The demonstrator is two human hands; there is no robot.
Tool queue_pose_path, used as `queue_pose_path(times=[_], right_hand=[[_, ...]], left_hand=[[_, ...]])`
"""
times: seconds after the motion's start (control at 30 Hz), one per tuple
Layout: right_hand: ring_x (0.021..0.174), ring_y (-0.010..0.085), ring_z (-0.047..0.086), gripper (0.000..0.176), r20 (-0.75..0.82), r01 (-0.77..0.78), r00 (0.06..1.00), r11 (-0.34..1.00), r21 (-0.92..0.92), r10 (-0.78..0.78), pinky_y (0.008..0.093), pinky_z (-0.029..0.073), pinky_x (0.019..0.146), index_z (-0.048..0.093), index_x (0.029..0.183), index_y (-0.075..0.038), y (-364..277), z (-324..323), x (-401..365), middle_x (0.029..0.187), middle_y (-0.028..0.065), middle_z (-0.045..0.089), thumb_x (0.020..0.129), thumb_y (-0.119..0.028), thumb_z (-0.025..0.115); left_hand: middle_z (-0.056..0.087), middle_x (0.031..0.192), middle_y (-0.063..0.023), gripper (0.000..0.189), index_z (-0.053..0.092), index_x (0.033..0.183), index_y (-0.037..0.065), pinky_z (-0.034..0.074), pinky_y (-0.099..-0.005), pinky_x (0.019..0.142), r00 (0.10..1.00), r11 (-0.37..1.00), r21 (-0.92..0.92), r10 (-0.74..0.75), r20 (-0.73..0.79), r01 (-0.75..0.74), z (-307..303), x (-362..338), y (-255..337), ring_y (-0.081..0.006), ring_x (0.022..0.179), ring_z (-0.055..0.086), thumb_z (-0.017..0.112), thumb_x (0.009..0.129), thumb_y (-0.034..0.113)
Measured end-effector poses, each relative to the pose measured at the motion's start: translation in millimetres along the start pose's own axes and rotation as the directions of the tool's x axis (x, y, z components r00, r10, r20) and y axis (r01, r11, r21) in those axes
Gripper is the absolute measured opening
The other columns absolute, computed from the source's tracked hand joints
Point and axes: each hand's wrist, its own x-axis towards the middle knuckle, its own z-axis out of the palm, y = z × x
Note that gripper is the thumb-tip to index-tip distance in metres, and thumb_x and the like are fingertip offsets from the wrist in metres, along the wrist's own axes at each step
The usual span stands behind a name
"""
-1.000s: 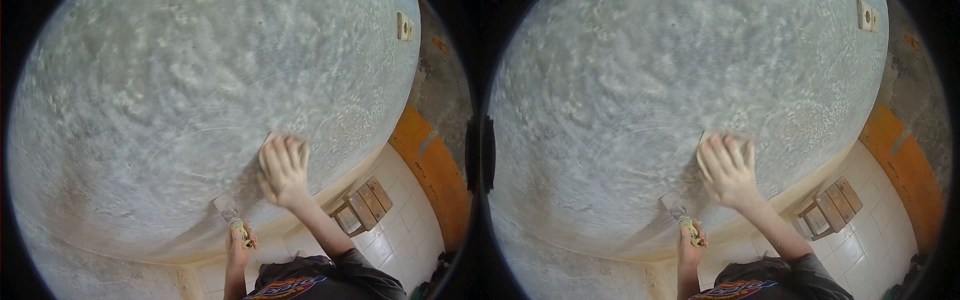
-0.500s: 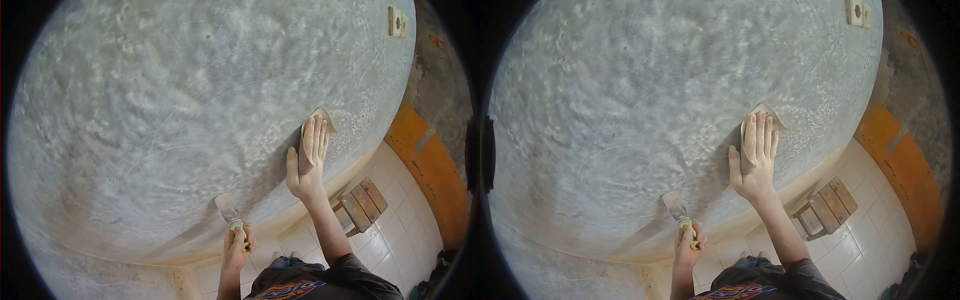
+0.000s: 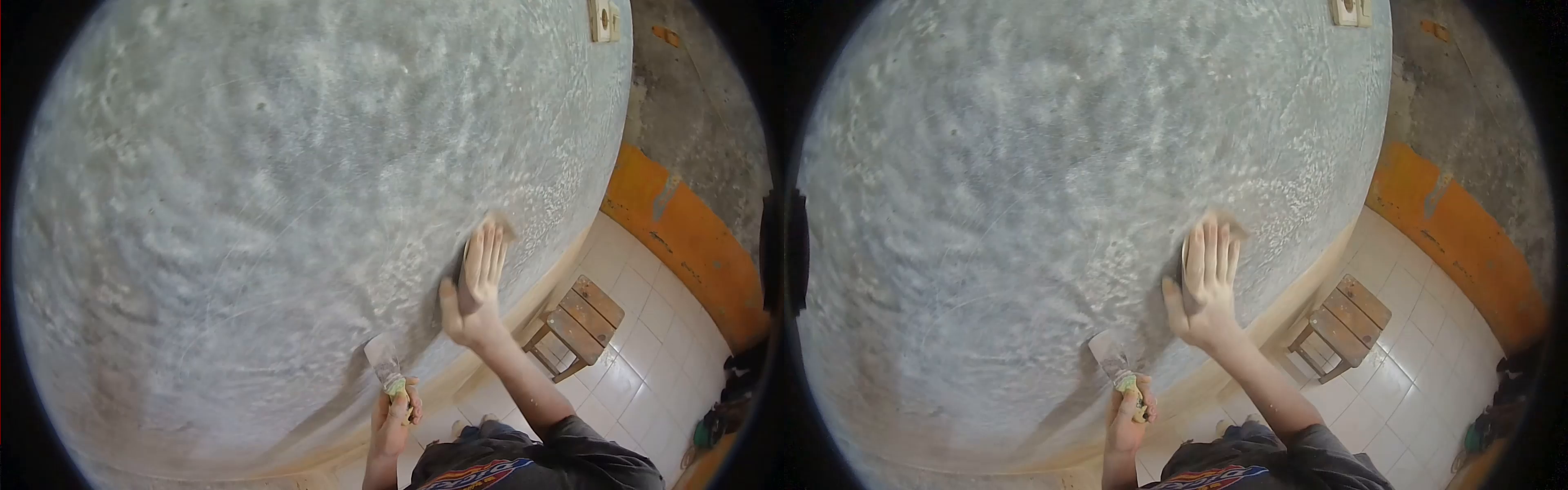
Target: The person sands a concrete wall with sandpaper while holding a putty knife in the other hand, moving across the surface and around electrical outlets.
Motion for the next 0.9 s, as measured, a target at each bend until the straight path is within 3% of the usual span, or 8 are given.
queue_pose_path(times=[0.1, 0.17, 0.3, 0.4, 0.5, 0.57, 0.8, 0.9], right_hand=[[0.139, 0.053, 0.001, 0.075, -0.008, -0.021, 1.0, 1.0, 0.017, 0.021, 0.0609, 0.001, 0.111, 0.015, 0.143, 0.013, 17, 40, -79, 0.149, 0.0355, 0.011, 0.085, -0.017, 0.052], [0.139, 0.0536, 0.0, 0.077, 0.015, -0.045, 0.999, 0.998, 0.043, 0.044, 0.0607, 0.0, 0.111, 0.015, 0.143, 0.014, 29, 41, -82, 0.149, 0.0366, 0.011, 0.083, -0.017, 0.053], [0.141, 0.0492, -0.002, 0.074, -0.121, -0.008, 0.993, 1.0, 0.004, 0.008, 0.058, -0.003, 0.112, 0.014, 0.142, 0.016, 54, 3, 7, 0.15, 0.0355, 0.009, 0.083, -0.014, 0.048], [0.141, 0.0484, -0.003, 0.074, -0.217, -0.111, 0.966, 0.984, 0.14, 0.139, 0.0569, -0.004, 0.112, 0.013, 0.141, 0.018, 68, -13, 37, 0.15, 0.0355, 0.01, 0.083, -0.014, 0.046], [0.141, 0.0482, -0.001, 0.071, -0.204, -0.021, 0.979, 0.999, 0.028, 0.027, 0.0573, -0.004, 0.112, 0.015, 0.142, 0.016, 87, 6, -10, 0.15, 0.0352, 0.012, 0.084, -0.014, 0.043], [0.141, 0.0497, -0.001, 0.071, -0.066, 0.102, 0.993, 0.995, 0.013, -0.101, 0.0596, -0.004, 0.111, 0.016, 0.143, 0.012, 111, 18, -56, 0.15, 0.0344, 0.011, 0.084, -0.014, 0.045], [0.137, 0.057, 0.002, 0.075, -0.133, 0.023, 0.991, 0.999, 0.041, -0.017, 0.0668, 0.001, 0.107, 0.023, 0.143, 0.009, 173, -64, 85, 0.148, 0.0369, 0.014, 0.08, -0.02, 0.053], [0.133, 0.0547, 0.021, 0.07, -0.053, 0.194, 0.978, 0.973, -0.125, -0.202, 0.0713, 0.011, 0.102, 0.033, 0.136, 0.009, 177, -71, 85, 0.14, 0.036, 0.028, 0.078, -0.023, 0.057]], left_hand=[[0.054, 0.079, -0.0057, 0.038, 0.05, 0.111, 0.0, 0.042, -0.0272, 0.055, 0.999, 0.994, 0.098, 0.049, 0.008, -0.05, -5, 1, -12, -0.0138, 0.067, 0.052, 0.046, 0.099, 0.036], [0.055, 0.081, -0.0066, 0.038, 0.051, 0.11, 0.0, 0.044, -0.0274, 0.056, 0.997, 0.989, 0.131, 0.072, 0.021, -0.074, -3, 9, -14, -0.0142, 0.069, 0.053, 0.045, 0.099, 0.036], [0.057, 0.077, -0.0067, 0.037, 0.05, 0.104, 0.002, 0.044, -0.0258, 0.052, 0.997, 0.997, 0.078, -0.021, 0.074, 0.015, 8, 16, -13, -0.0148, 0.065, 0.056, 0.044, 0.099, 0.039], [0.055, 0.073, -0.0048, 0.038, 0.049, 0.101, 0.004, 0.04, -0.0236, 0.047, 0.998, 0.993, 0.11, -0.054, 0.038, 0.049, 20, 26, -17, -0.0133, 0.058, 0.053, 0.044, 0.099, 0.042], [0.051, 0.07, -0.0022, 0.034, 0.049, 0.1, 0.006, 0.034, -0.0211, 0.045, 0.999, 0.99, 0.133, -0.045, 0.01, 0.044, 41, 41, -21, -0.0089, 0.053, 0.046, 0.042, 0.1, 0.04], [0.049, 0.069, -0.001, 0.031, 0.048, 0.099, 0.007, 0.032, -0.02, 0.047, 0.999, 0.991, 0.129, -0.043, -0.002, 0.043, 59, 51, -28, -0.0062, 0.054, 0.043, 0.04, 0.102, 0.037], [0.037, 0.057, 0.0041, 0.042, 0.046, 0.082, 0.009, 0.022, -0.0213, 0.04, 0.987, 0.994, 0.066, -0.078, -0.143, 0.088, 130, 95, -67, -0.0038, 0.045, 0.03, 0.042, 0.098, 0.047], [0.035, 0.054, 0.0046, 0.047, 0.046, 0.079, 0.009, 0.019, -0.0211, 0.038, 0.982, 0.994, 0.07, -0.074, -0.174, 0.087, 160, 109, -81, -0.0036, 0.042, 0.027, 0.043, 0.096, 0.054]])
